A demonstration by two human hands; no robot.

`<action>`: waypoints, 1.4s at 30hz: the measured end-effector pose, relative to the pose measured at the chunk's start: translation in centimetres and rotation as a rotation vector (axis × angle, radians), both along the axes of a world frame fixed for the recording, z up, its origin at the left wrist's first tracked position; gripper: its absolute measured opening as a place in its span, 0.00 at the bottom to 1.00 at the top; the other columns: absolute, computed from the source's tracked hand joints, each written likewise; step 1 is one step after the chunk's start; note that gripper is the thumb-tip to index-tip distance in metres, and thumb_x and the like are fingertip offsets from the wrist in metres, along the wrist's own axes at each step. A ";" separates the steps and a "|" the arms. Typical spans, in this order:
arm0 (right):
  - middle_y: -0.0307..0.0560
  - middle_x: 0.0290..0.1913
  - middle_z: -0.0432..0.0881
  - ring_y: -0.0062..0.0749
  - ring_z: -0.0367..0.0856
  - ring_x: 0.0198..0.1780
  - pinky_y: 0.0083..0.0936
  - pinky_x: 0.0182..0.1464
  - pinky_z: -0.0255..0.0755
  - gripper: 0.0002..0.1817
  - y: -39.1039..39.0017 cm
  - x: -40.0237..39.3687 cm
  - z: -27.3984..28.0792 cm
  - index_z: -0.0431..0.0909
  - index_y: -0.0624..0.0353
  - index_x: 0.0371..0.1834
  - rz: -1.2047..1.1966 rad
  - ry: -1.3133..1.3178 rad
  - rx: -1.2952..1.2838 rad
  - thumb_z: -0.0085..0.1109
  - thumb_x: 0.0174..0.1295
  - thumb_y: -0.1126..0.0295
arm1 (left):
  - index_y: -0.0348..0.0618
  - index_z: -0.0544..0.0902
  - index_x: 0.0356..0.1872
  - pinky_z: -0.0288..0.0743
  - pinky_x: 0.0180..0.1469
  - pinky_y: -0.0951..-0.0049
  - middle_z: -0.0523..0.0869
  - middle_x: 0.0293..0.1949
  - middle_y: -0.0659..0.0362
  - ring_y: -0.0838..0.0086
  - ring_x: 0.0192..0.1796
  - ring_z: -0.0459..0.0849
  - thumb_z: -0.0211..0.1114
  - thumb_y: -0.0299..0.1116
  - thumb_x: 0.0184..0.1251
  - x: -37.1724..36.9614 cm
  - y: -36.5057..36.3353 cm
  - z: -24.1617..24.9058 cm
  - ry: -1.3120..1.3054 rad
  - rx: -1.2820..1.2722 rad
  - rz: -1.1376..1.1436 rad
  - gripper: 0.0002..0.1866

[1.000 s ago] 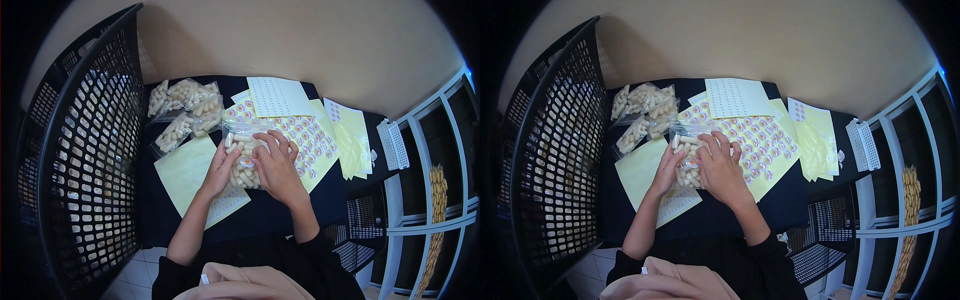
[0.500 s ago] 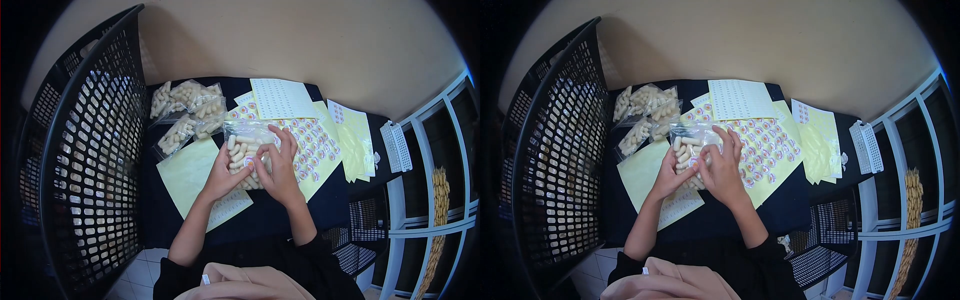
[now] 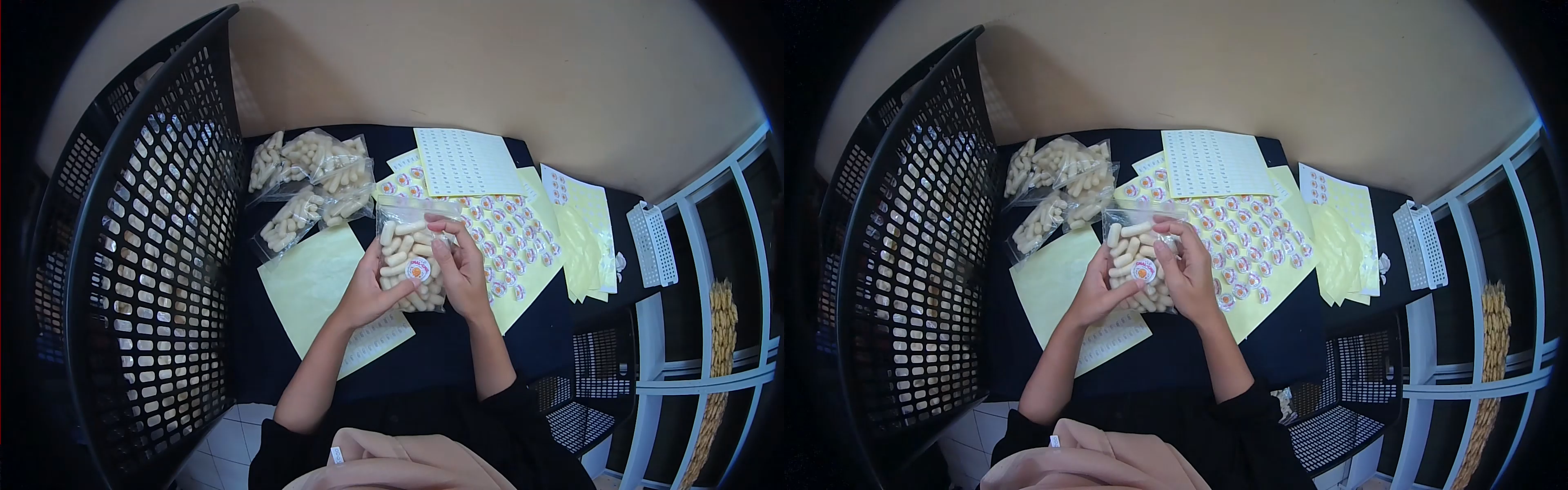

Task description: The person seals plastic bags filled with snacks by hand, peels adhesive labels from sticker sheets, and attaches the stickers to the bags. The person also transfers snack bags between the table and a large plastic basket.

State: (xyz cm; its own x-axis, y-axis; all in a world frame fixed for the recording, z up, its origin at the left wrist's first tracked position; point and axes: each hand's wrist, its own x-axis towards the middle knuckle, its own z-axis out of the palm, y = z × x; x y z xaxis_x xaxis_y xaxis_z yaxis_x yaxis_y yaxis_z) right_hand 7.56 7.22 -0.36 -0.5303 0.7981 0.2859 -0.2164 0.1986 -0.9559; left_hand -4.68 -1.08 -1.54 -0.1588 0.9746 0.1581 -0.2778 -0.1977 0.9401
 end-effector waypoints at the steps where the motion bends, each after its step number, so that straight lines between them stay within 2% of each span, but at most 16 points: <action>1: 0.50 0.52 0.65 0.29 0.70 0.51 0.18 0.44 0.70 0.15 -0.1 0.1 0.0 0.68 0.65 0.43 0.002 -0.001 -0.002 0.56 0.51 0.78 | 0.37 0.58 0.56 0.68 0.51 0.75 0.71 0.50 0.54 0.74 0.51 0.72 0.60 0.24 0.53 -0.1 0.1 0.1 -0.038 -0.030 0.006 0.29; 3: 0.49 0.53 0.64 0.30 0.68 0.52 0.20 0.48 0.70 0.21 -0.7 0.0 0.5 0.65 0.64 0.49 0.067 0.022 0.029 0.57 0.50 0.79 | 0.37 0.59 0.56 0.68 0.51 0.75 0.71 0.49 0.54 0.75 0.51 0.72 0.59 0.26 0.55 -0.2 0.3 0.1 -0.076 -0.061 0.014 0.28; 7: 0.49 0.53 0.63 0.32 0.68 0.53 0.22 0.50 0.69 0.24 -0.8 -0.1 0.2 0.63 0.63 0.52 0.110 0.023 -0.003 0.57 0.50 0.80 | 0.36 0.61 0.55 0.69 0.50 0.76 0.73 0.48 0.55 0.75 0.50 0.73 0.56 0.27 0.59 -0.2 0.5 0.0 -0.074 -0.056 0.086 0.24; 9: 0.49 0.55 0.61 0.32 0.67 0.54 0.23 0.49 0.69 0.26 -1.6 -0.7 0.3 0.62 0.65 0.53 -0.081 0.131 0.039 0.57 0.50 0.79 | 0.36 0.61 0.55 0.69 0.50 0.76 0.74 0.47 0.55 0.75 0.49 0.74 0.56 0.27 0.59 -0.7 0.6 -0.2 -0.092 -0.032 0.116 0.23; 10: 0.47 0.47 0.69 0.28 0.73 0.46 0.21 0.45 0.70 0.24 -1.9 -1.0 0.8 0.61 0.66 0.54 -0.216 0.137 0.147 0.55 0.52 0.79 | 0.36 0.62 0.54 0.70 0.49 0.77 0.74 0.46 0.55 0.76 0.47 0.75 0.56 0.27 0.59 -1.4 0.9 -0.5 -0.105 -0.008 0.252 0.22; 11: 0.47 0.47 0.69 0.28 0.73 0.46 0.21 0.45 0.70 0.24 -1.9 -0.7 0.3 0.61 0.66 0.54 -0.212 0.134 0.141 0.55 0.52 0.79 | 0.36 0.63 0.53 0.71 0.47 0.77 0.75 0.46 0.56 0.76 0.46 0.76 0.56 0.28 0.59 -2.1 0.9 -0.8 -0.119 0.017 0.389 0.21; 12: 0.46 0.41 0.72 0.26 0.74 0.41 0.19 0.43 0.69 0.21 -1.5 -0.1 -0.5 0.63 0.66 0.52 -0.220 0.093 0.169 0.54 0.53 0.79 | 0.36 0.63 0.53 0.71 0.47 0.77 0.75 0.46 0.56 0.76 0.46 0.76 0.56 0.28 0.59 -3.0 0.8 -0.6 -0.123 0.012 0.394 0.21; 14: 0.43 0.25 0.77 0.22 0.75 0.28 0.17 0.38 0.68 0.13 -1.5 0.3 -1.0 0.70 0.65 0.45 -0.219 -0.065 0.239 0.50 0.56 0.79 | 0.37 0.64 0.50 0.74 0.44 0.78 0.75 0.44 0.56 0.76 0.42 0.78 0.58 0.28 0.58 -4.6 0.3 0.1 -0.436 0.007 0.447 0.19; 15: 0.45 0.28 0.78 0.22 0.75 0.27 0.18 0.38 0.69 0.10 -1.9 0.4 -0.8 0.73 0.64 0.42 -0.118 -0.161 0.273 0.50 0.55 0.79 | 0.37 0.64 0.50 0.74 0.44 0.78 0.75 0.44 0.56 0.76 0.42 0.78 0.58 0.28 0.58 -5.0 0.2 0.0 -0.438 0.006 0.455 0.19; 17: 0.46 0.34 0.78 0.29 0.77 0.34 0.25 0.42 0.70 0.14 -3.2 1.0 0.5 0.72 0.62 0.45 0.201 -0.487 0.097 0.52 0.53 0.77 | 0.39 0.64 0.51 0.77 0.42 0.73 0.75 0.44 0.56 0.73 0.43 0.79 0.56 0.30 0.59 -5.5 0.1 -0.1 -0.390 0.003 0.511 0.20; 18: 0.46 0.34 0.78 0.29 0.77 0.34 0.25 0.42 0.70 0.14 -3.4 1.0 0.3 0.72 0.62 0.45 0.204 -0.489 0.098 0.52 0.53 0.77 | 0.39 0.64 0.49 0.76 0.42 0.77 0.75 0.43 0.55 0.75 0.41 0.79 0.61 0.26 0.54 -5.4 0.0 0.4 -0.438 0.009 0.501 0.21; 20: 0.47 0.47 0.74 0.39 0.70 0.52 0.34 0.55 0.62 0.21 -3.8 1.0 -0.2 0.69 0.60 0.49 0.339 -0.542 0.706 0.57 0.49 0.72 | 0.39 0.63 0.49 0.76 0.42 0.77 0.75 0.43 0.55 0.75 0.42 0.78 0.60 0.26 0.54 -5.3 0.0 0.4 -0.436 0.006 0.492 0.22; 21: 0.47 0.47 0.74 0.39 0.70 0.52 0.34 0.55 0.62 0.21 -3.9 1.1 -0.3 0.69 0.60 0.49 0.342 -0.545 0.705 0.57 0.49 0.72 | 0.39 0.63 0.50 0.76 0.42 0.76 0.75 0.43 0.55 0.74 0.42 0.78 0.60 0.25 0.54 -5.2 -0.1 0.3 -0.431 0.003 0.482 0.22; 24: 0.41 0.61 0.61 0.41 0.45 0.67 0.41 0.66 0.42 0.28 -3.9 1.5 -1.0 0.65 0.56 0.56 0.422 -0.836 0.792 0.58 0.48 0.65 | 0.38 0.60 0.53 0.76 0.45 0.71 0.73 0.45 0.54 0.70 0.46 0.77 0.55 0.26 0.57 -5.4 -0.3 0.1 -0.454 0.029 0.411 0.22; 34: 0.36 0.60 0.64 0.40 0.49 0.66 0.42 0.65 0.44 0.24 -3.8 2.0 -2.4 0.67 0.52 0.54 0.397 -0.790 0.767 0.55 0.52 0.62 | 0.38 0.61 0.52 0.76 0.44 0.74 0.73 0.46 0.52 0.72 0.44 0.78 0.56 0.23 0.56 -4.7 -0.1 0.5 -0.425 0.073 0.384 0.22; 42: 0.36 0.54 0.71 0.41 0.55 0.64 0.43 0.64 0.46 0.11 -3.7 1.7 -2.9 0.72 0.55 0.38 0.342 -0.651 0.644 0.57 0.50 0.68 | 0.38 0.61 0.53 0.73 0.48 0.73 0.73 0.47 0.53 0.72 0.47 0.76 0.55 0.27 0.57 -4.6 -0.4 1.3 -0.448 -0.001 0.365 0.22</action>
